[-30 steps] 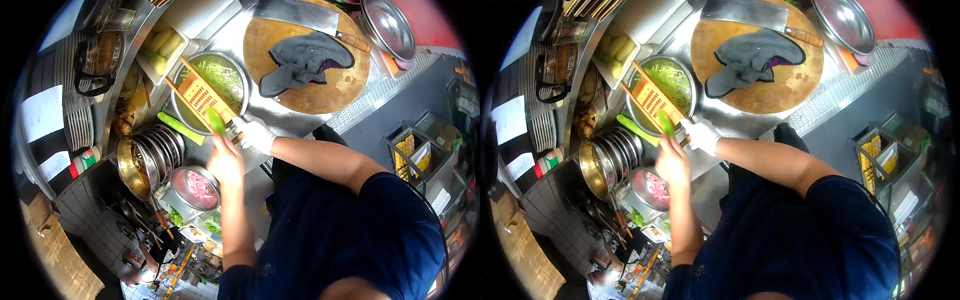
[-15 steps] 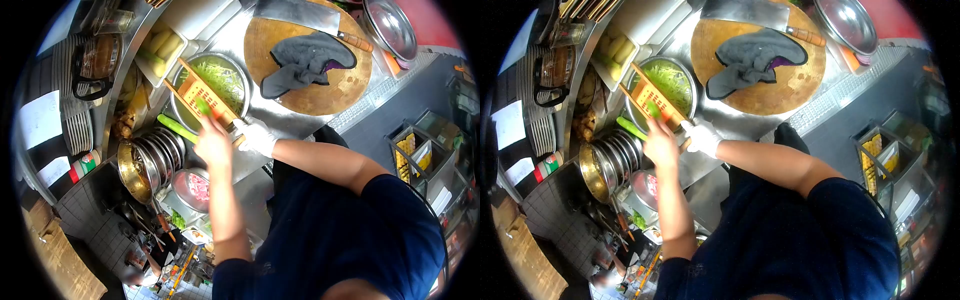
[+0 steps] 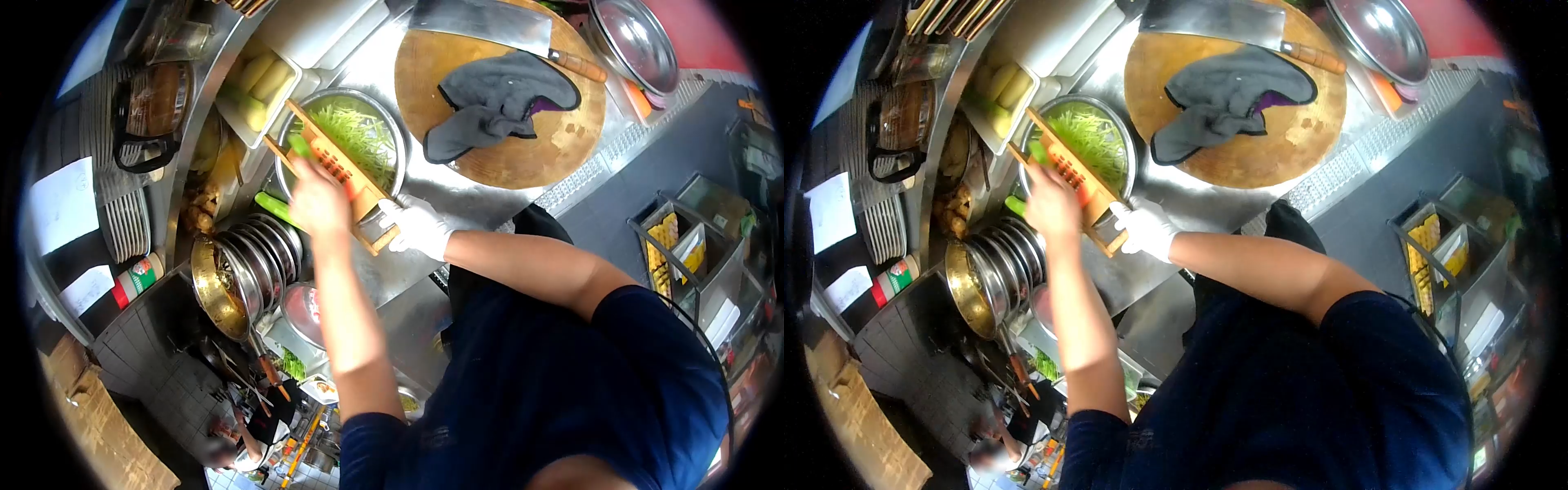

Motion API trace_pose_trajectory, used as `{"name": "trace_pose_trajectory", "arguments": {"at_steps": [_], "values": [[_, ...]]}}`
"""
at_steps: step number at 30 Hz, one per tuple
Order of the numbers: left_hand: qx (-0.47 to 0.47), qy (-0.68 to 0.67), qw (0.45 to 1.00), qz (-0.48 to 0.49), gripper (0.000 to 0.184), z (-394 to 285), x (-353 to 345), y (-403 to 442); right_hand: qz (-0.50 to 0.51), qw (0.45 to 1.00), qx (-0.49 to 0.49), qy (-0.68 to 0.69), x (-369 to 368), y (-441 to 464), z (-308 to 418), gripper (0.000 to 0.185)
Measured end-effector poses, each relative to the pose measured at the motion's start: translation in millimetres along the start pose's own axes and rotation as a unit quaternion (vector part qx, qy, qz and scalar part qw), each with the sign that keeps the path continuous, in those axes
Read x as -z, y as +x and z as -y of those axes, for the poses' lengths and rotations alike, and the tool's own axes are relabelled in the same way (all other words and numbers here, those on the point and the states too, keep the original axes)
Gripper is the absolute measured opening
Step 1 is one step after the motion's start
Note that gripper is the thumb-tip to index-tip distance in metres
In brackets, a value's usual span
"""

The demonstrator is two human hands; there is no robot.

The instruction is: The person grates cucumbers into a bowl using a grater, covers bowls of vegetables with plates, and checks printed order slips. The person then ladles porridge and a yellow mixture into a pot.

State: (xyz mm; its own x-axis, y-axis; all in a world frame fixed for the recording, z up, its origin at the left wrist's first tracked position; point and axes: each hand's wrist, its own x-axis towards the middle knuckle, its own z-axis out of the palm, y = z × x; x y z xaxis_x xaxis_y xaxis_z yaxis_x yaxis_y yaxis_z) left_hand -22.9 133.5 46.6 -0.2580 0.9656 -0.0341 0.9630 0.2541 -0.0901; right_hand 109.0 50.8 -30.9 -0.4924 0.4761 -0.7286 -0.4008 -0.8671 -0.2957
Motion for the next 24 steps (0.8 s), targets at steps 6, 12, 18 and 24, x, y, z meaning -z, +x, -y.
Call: {"name": "trace_pose_trajectory", "arguments": {"at_steps": [6,12,18,24], "values": [[-0.048,0.015,0.999,0.020,0.027,5,16,-100,0.000,1.000,0.004,0.005,-2,-1,-8,0.041],[-0.038,0.015,0.999,-0.032,0.025,6,-12,-19,-0.017,1.000,-0.014,-0.010,-5,-10,6,0.039],[0.004,0.014,1.000,-0.003,0.022,9,21,-61,0.003,1.000,0.002,0.029,-3,-3,-5,0.035],[-0.030,0.026,0.999,0.024,0.022,-8,-3,-125,-0.049,0.985,0.095,-0.134,1,11,-19,0.047]]}}
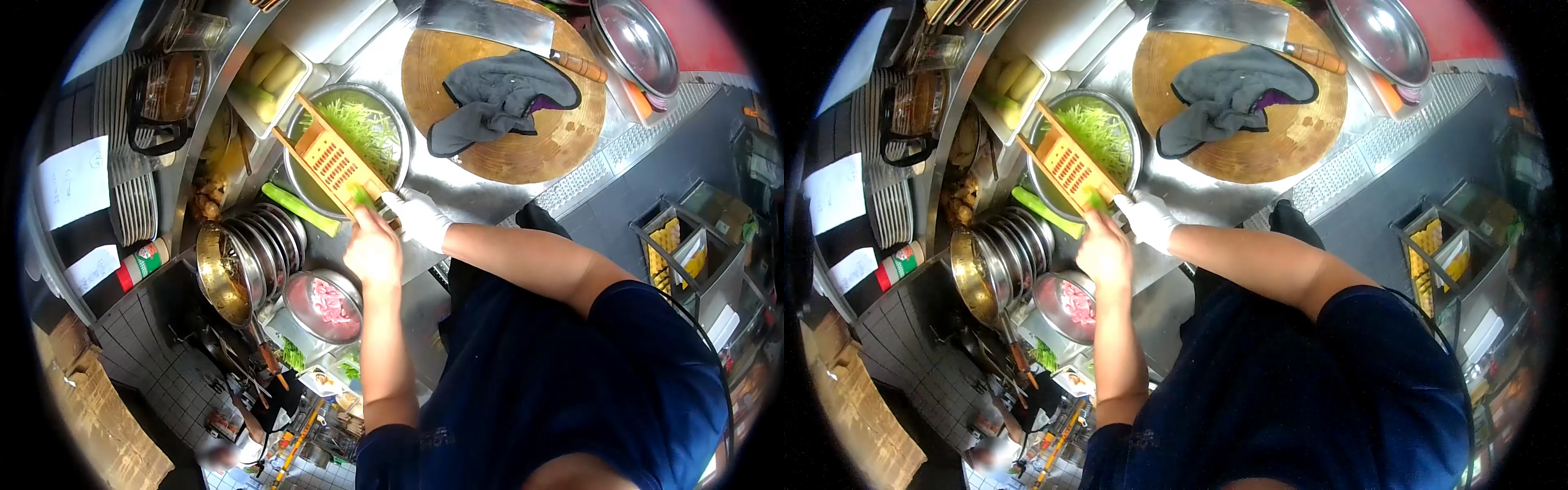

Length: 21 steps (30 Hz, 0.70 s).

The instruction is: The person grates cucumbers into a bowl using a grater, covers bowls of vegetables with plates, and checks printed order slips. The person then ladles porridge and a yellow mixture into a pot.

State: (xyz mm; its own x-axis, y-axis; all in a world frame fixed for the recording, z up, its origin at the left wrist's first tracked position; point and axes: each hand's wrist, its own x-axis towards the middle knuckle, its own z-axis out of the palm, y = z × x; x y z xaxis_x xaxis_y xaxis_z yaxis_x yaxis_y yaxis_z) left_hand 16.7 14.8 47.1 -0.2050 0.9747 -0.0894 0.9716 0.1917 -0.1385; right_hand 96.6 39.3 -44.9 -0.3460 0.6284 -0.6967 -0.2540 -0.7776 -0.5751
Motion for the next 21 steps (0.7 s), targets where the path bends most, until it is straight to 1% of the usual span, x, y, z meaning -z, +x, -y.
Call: {"name": "trace_pose_trajectory", "arguments": {"at_steps": [1,3,6,8,12,14,16,17,18,19,20,21], "values": [[0.000,-0.011,1.000,-0.008,0.021,2,-1,12,0.029,0.998,-0.010,0.058,0,-1,2,0.046],[-0.012,-0.024,0.999,-0.027,0.021,4,-8,22,0.021,0.997,-0.037,0.067,0,-1,7,0.044],[-0.018,0.017,0.998,-0.058,0.019,5,-10,28,0.026,0.995,-0.060,0.081,3,-14,19,0.041],[-0.011,0.011,0.999,-0.045,0.020,6,-9,42,0.031,0.993,-0.070,0.094,3,-16,20,0.040],[0.021,0.000,1.000,0.008,0.028,14,3,112,0.034,0.986,-0.091,0.137,0,-11,18,0.039],[0.017,-0.017,0.999,-0.026,0.034,27,0,159,0.034,0.986,-0.091,0.139,2,-11,16,0.039],[0.015,-0.020,0.999,-0.022,0.034,38,6,173,0.030,0.989,-0.083,0.119,1,-15,19,0.038],[0.031,-0.013,0.999,-0.006,0.034,30,21,154,0.025,0.988,-0.082,0.127,2,-15,21,0.038],[0.002,-0.037,0.999,-0.037,0.029,25,29,122,0.022,0.987,-0.083,0.138,0,-16,22,0.038],[-0.011,-0.050,0.998,-0.038,0.024,25,25,87,0.019,0.985,-0.087,0.151,-1,-17,21,0.038],[-0.018,-0.049,0.998,-0.025,0.022,23,18,52,0.022,0.987,-0.082,0.135,-2,-16,18,0.038],[-0.055,-0.036,0.997,-0.044,0.022,22,8,22,0.025,0.990,-0.076,0.118,-1,-14,16,0.039]]}}
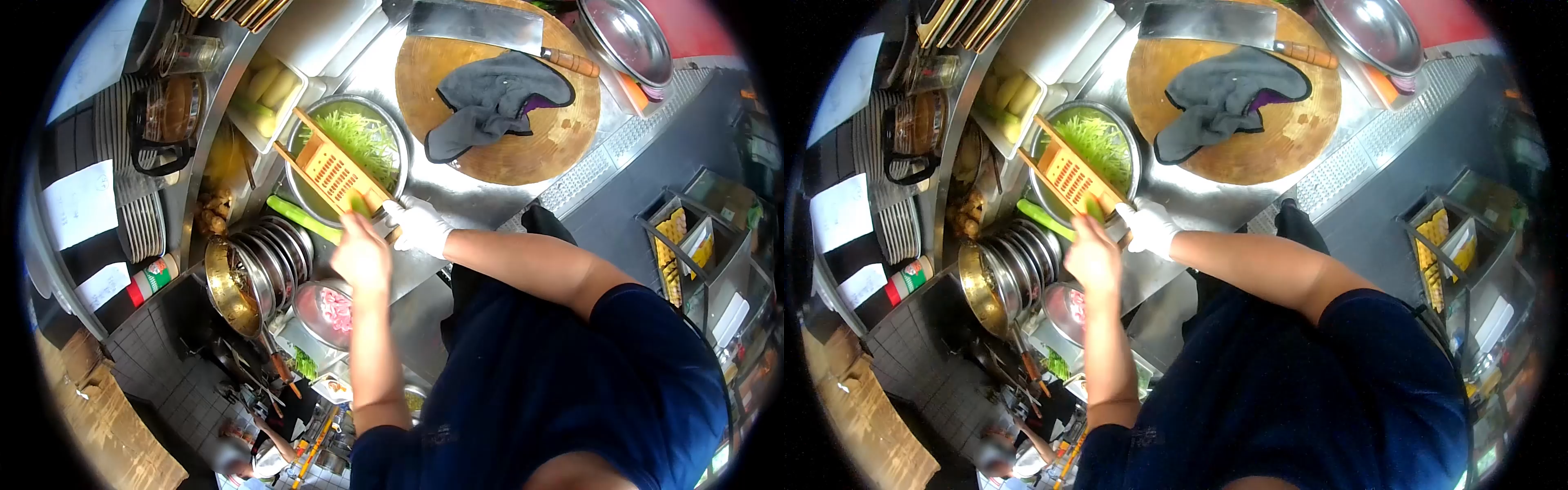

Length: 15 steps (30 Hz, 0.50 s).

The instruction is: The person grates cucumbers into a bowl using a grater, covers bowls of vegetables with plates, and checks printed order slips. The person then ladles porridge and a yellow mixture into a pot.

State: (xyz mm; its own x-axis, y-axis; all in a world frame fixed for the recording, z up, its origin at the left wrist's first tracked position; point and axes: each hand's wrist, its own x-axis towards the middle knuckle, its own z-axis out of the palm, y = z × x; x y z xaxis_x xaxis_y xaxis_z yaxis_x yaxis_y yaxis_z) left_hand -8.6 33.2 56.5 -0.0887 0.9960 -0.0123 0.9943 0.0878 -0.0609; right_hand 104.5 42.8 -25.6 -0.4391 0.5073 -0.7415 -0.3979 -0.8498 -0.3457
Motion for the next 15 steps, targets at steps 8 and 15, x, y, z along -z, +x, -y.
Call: {"name": "trace_pose_trajectory", "arguments": {"at_steps": [8,15], "values": [[0.040,-0.012,0.999,0.003,0.029,-6,-9,26,0.004,0.999,0.014,-0.039,2,9,-7,0.046],[-0.148,-0.190,0.970,-0.023,0.036,20,19,0,0.010,1.000,0.007,-0.006,2,10,-10,0.048]]}}
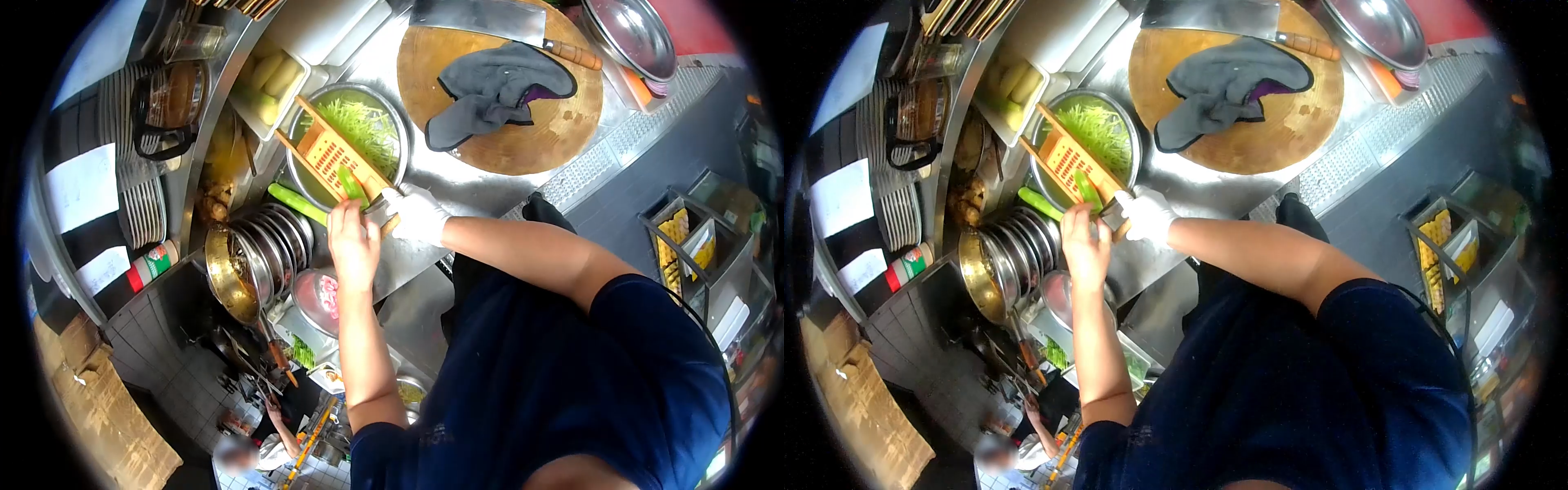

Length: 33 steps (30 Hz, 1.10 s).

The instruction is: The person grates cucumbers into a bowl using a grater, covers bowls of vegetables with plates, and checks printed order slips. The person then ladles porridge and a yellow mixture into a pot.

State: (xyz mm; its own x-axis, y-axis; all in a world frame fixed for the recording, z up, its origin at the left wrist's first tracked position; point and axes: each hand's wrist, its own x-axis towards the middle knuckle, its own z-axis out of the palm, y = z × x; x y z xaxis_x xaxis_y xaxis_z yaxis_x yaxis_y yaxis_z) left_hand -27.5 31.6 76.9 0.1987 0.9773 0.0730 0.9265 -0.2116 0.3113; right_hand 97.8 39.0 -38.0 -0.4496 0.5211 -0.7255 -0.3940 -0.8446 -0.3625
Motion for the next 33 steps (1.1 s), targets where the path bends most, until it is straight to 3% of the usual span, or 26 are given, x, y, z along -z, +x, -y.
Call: {"name": "trace_pose_trajectory", "arguments": {"at_steps": [7,22,33], "values": [[0.010,0.034,0.999,0.041,0.027,12,-6,17,0.005,1.000,-0.004,-0.002,3,2,1,0.046],[-0.021,0.069,0.995,0.064,0.029,25,-6,40,-0.004,1.000,-0.015,0.002,-1,-9,14,0.043],[-0.023,0.073,0.996,-0.045,0.022,86,-9,118,0.003,0.999,-0.014,0.033,-2,-6,6,0.039]]}}
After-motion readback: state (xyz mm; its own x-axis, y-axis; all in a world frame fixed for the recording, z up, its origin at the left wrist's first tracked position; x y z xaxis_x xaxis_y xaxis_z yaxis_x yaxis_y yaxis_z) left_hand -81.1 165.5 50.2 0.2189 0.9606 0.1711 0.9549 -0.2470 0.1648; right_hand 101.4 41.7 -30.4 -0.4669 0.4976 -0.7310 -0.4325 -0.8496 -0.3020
